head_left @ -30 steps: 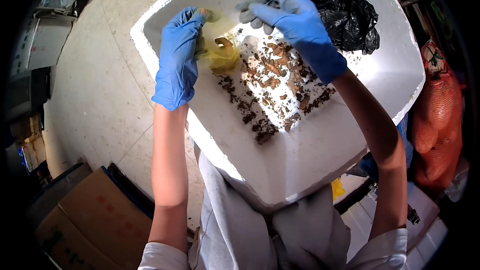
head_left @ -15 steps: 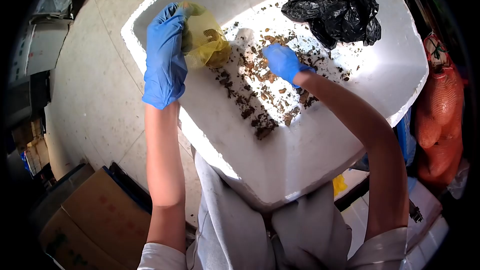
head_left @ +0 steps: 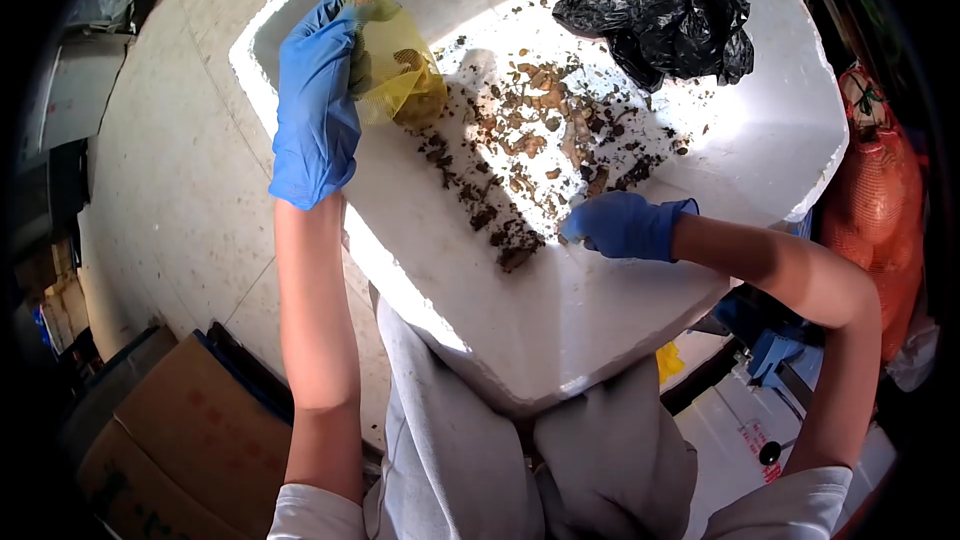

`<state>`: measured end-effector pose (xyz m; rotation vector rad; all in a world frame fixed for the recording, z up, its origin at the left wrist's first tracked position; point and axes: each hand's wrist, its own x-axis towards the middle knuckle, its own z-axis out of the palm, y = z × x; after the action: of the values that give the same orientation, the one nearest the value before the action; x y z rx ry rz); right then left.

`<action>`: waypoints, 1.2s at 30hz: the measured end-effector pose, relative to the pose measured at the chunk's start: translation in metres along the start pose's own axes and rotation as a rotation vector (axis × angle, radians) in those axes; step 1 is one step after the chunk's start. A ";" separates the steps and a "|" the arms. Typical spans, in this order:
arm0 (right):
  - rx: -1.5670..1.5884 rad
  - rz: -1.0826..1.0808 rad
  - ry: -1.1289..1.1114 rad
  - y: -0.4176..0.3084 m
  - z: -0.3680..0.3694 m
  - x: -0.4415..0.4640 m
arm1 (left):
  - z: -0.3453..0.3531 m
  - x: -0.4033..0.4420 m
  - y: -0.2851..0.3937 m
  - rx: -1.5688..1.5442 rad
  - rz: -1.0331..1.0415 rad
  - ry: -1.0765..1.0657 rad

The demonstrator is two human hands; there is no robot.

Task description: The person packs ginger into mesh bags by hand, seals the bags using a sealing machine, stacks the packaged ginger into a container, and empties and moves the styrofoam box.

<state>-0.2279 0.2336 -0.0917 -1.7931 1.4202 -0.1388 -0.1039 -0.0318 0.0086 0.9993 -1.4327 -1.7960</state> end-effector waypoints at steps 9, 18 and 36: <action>0.519 -0.267 0.961 -0.060 -0.133 0.078 | -0.004 0.009 -0.005 0.040 -0.091 -0.121; -0.118 0.070 0.514 -0.051 -0.155 0.103 | 0.000 0.007 0.003 0.068 -0.197 -0.081; -0.030 0.528 0.564 0.098 -0.040 0.064 | 0.001 0.002 0.007 0.287 -0.143 -0.099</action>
<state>-0.3013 0.1555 -0.1542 -1.3909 2.2579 -0.3653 -0.1061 -0.0346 0.0151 1.1971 -1.7560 -1.7948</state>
